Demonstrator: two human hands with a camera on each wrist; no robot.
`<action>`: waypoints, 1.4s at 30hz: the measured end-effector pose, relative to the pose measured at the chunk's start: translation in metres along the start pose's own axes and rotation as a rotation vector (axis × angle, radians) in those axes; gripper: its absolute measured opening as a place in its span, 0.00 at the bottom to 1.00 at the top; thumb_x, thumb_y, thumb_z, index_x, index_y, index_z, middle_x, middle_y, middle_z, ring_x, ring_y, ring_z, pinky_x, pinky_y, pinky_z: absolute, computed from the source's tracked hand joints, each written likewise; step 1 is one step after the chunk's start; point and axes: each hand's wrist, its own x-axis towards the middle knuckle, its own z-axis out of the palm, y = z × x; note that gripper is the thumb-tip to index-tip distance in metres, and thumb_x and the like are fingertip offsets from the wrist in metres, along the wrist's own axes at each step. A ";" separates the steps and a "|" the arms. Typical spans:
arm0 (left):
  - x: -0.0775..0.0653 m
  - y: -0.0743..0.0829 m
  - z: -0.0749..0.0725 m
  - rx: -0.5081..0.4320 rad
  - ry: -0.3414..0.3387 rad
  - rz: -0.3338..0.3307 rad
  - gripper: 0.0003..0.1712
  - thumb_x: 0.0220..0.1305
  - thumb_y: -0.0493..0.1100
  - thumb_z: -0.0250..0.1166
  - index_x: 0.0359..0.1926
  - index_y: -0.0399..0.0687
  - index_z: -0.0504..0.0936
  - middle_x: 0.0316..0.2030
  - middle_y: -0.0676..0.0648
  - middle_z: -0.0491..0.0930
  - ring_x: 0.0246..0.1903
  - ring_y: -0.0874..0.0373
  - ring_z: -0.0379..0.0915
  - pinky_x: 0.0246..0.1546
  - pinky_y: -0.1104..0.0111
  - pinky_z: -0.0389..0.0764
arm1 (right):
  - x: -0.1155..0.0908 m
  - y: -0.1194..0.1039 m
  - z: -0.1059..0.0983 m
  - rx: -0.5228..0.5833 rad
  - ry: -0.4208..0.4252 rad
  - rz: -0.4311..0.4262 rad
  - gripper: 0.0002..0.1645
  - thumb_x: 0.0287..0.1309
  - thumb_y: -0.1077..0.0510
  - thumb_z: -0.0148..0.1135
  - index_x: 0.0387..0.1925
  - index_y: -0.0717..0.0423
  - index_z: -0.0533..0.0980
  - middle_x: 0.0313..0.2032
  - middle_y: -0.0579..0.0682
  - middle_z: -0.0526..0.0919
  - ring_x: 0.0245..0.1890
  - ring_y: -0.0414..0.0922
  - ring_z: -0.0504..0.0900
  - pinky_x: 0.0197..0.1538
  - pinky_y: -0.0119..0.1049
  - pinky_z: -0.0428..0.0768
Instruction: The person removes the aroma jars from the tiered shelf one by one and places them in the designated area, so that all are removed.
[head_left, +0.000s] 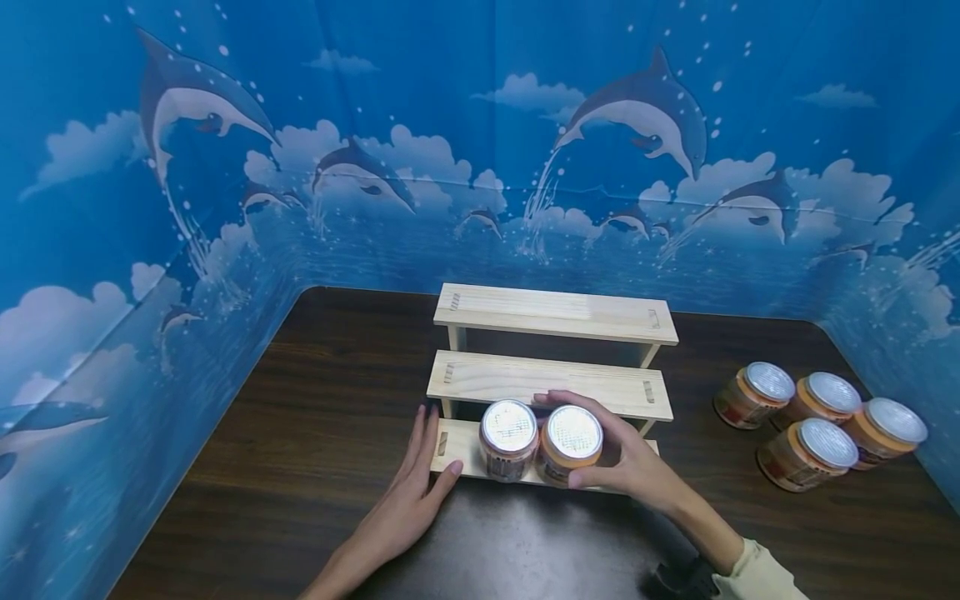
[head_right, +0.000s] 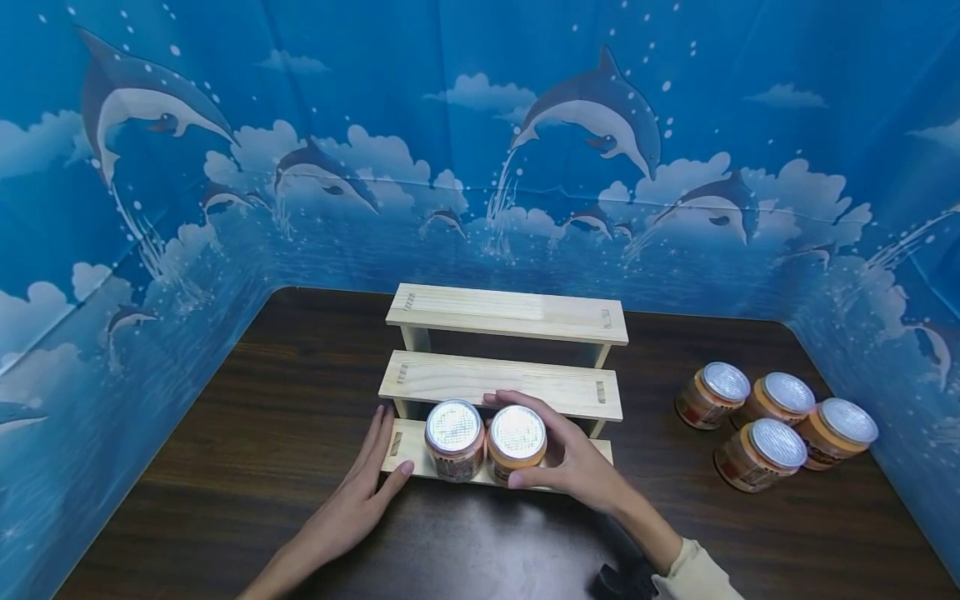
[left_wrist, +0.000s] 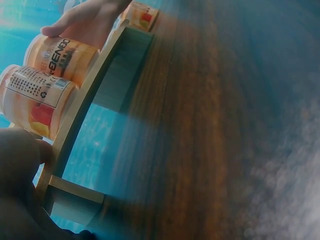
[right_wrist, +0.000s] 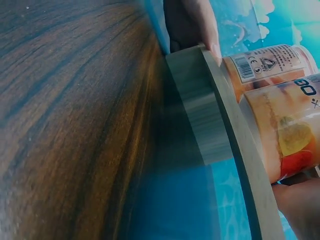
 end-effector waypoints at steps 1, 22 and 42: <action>0.000 0.000 0.000 0.001 -0.001 -0.002 0.51 0.86 0.65 0.55 0.91 0.54 0.37 0.90 0.42 0.26 0.87 0.35 0.31 0.81 0.30 0.49 | -0.001 -0.001 0.000 -0.006 0.009 0.000 0.53 0.65 0.70 0.75 0.85 0.56 0.60 0.82 0.50 0.69 0.80 0.37 0.68 0.73 0.33 0.76; 0.000 0.002 -0.001 -0.001 -0.005 -0.006 0.51 0.85 0.64 0.55 0.91 0.54 0.37 0.90 0.42 0.26 0.87 0.36 0.32 0.81 0.31 0.49 | -0.075 -0.033 -0.035 -0.164 0.174 0.022 0.54 0.60 0.81 0.69 0.84 0.65 0.59 0.80 0.52 0.72 0.74 0.38 0.78 0.66 0.32 0.83; 0.000 0.003 -0.001 0.004 -0.004 -0.015 0.51 0.86 0.65 0.55 0.91 0.54 0.37 0.90 0.42 0.26 0.87 0.35 0.32 0.81 0.30 0.49 | -0.157 -0.027 -0.089 -0.264 0.498 0.179 0.50 0.70 0.80 0.60 0.87 0.59 0.55 0.79 0.42 0.73 0.67 0.30 0.81 0.57 0.22 0.81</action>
